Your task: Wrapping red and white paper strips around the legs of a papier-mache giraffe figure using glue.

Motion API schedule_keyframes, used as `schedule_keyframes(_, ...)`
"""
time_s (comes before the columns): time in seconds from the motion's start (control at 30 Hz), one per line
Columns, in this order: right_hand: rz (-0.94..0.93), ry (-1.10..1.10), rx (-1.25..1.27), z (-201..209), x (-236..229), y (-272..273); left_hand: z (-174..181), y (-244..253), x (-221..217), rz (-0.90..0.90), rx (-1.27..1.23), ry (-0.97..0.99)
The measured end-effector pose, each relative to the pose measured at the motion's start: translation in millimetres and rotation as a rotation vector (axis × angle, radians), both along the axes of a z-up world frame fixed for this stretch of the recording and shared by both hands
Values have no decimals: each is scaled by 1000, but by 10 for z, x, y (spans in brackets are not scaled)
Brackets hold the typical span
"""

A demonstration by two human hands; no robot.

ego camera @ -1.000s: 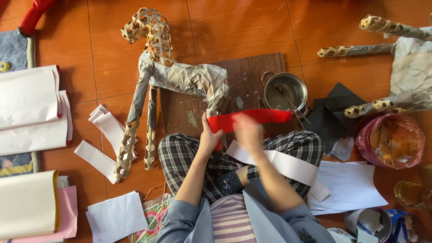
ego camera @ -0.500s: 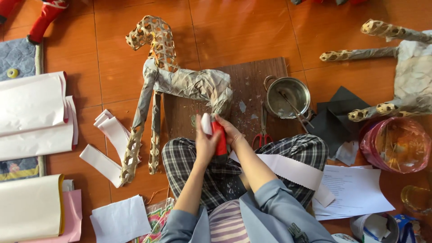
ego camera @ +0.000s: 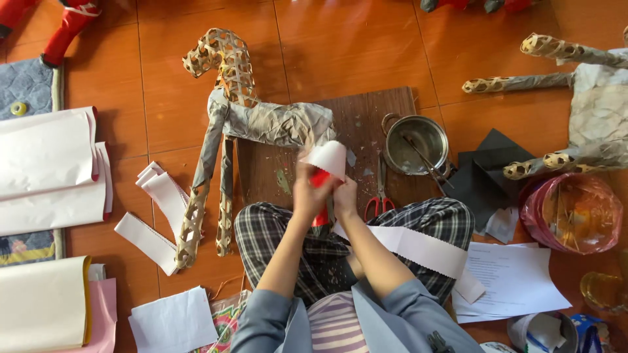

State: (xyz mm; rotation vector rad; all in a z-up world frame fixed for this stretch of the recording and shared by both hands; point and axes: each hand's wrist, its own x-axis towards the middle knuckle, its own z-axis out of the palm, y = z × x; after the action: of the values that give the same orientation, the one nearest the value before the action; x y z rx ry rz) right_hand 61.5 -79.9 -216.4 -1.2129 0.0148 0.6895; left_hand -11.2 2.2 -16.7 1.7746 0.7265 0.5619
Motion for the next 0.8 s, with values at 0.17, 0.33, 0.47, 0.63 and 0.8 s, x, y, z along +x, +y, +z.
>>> schedule_keyframes(0.17,-40,494,135,436,205,-16,-1160,238,-204,176,-548,-156)
schedule_keyframes(0.33,-105,619,208,-42,560,-435,-1098,215,-163,-19,-1272,-257)
schedule_keyframes(0.47,-88,623,129,223,149,-884,-1126,197,-97,-6,-1294,-169)
schedule_keyframes(0.63,550,467,-146,1386,-670,-620,-1305,180,-128,-19,-1286,-100)
schedule_keyframes(0.8,464,435,-77,1339,-757,-553,-1194,188,-206,-30,-1184,-66)
